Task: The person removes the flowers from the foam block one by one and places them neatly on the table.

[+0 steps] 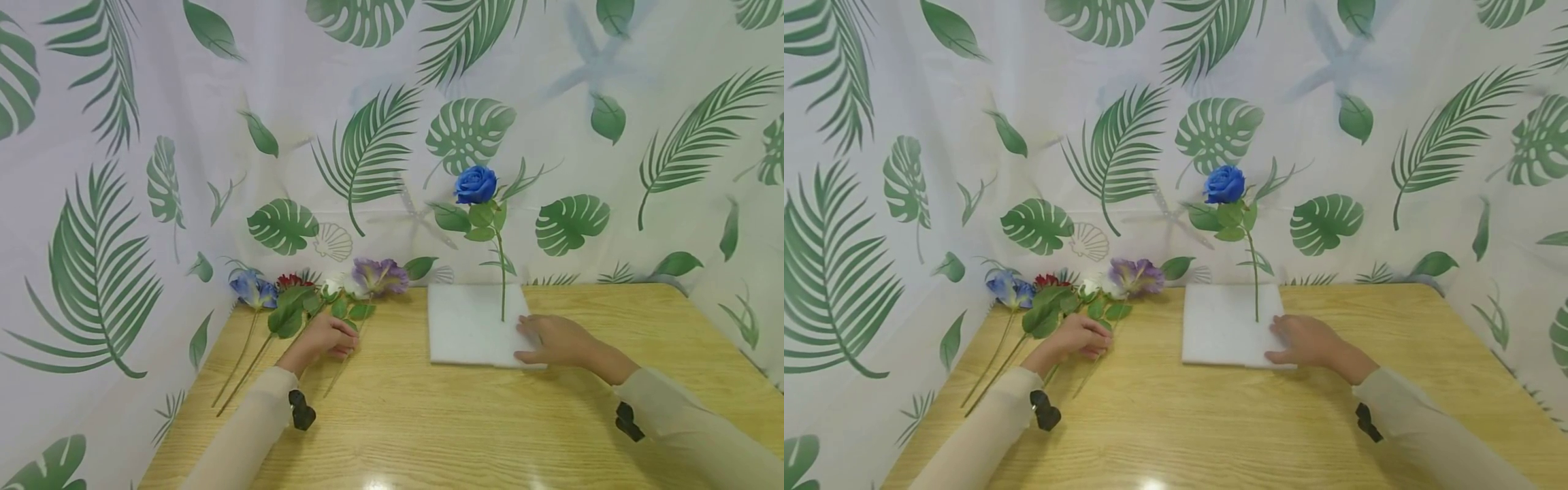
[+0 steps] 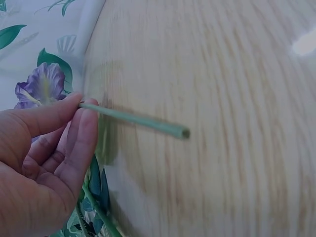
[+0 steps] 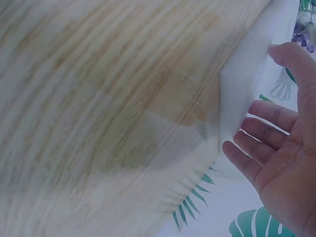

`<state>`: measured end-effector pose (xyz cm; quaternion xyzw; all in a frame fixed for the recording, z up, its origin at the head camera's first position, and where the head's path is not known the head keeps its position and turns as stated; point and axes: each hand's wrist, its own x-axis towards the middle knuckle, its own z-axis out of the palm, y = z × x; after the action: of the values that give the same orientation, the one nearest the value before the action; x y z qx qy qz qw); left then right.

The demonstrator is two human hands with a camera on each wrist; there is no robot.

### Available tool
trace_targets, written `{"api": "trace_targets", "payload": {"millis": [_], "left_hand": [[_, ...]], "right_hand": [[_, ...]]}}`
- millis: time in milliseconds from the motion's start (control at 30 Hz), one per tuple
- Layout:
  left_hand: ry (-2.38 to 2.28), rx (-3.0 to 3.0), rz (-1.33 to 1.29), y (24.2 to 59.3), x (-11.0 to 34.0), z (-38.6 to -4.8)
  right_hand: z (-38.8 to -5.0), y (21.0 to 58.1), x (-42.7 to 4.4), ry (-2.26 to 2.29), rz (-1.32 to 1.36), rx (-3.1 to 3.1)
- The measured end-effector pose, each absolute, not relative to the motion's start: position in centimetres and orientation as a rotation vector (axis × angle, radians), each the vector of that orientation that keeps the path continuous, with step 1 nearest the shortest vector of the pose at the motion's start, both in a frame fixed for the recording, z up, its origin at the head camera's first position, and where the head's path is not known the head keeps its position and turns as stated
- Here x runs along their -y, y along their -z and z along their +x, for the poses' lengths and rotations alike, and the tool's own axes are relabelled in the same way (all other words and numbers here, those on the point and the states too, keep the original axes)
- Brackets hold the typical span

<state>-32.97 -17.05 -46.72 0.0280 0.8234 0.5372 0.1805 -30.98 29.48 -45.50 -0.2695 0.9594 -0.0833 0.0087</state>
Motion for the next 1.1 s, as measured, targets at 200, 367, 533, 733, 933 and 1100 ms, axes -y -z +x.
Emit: {"api": "trace_targets", "payload": {"millis": [200, 367, 533, 733, 933, 1100], "left_hand": [[-1.484, -2.335, 0.092, 46.6, 17.4, -33.0], [-1.450, -2.329, 0.116, 46.6, 17.7, -33.0], [-1.441, -2.293, 0.167, 47.1, 18.1, -33.3], [-1.489, -2.229, 0.210, 47.8, 18.4, -33.3], [-1.580, -2.227, 0.221, 48.5, 18.5, -33.0], [-1.606, -2.286, 0.219, 48.6, 18.3, -32.8]], "right_hand": [[-31.1, 45.5, -29.5, 0.258, -0.833, -3.002], [-31.1, 45.5, -29.5, 0.253, -0.844, -3.000], [-31.3, 45.6, -29.6, 0.250, -0.857, -2.996], [-31.2, 45.7, -29.5, 0.261, -0.846, -2.993], [-31.2, 45.8, -29.5, 0.272, -0.830, -2.993], [-31.2, 45.9, -29.6, 0.275, -0.844, -3.002]]}}
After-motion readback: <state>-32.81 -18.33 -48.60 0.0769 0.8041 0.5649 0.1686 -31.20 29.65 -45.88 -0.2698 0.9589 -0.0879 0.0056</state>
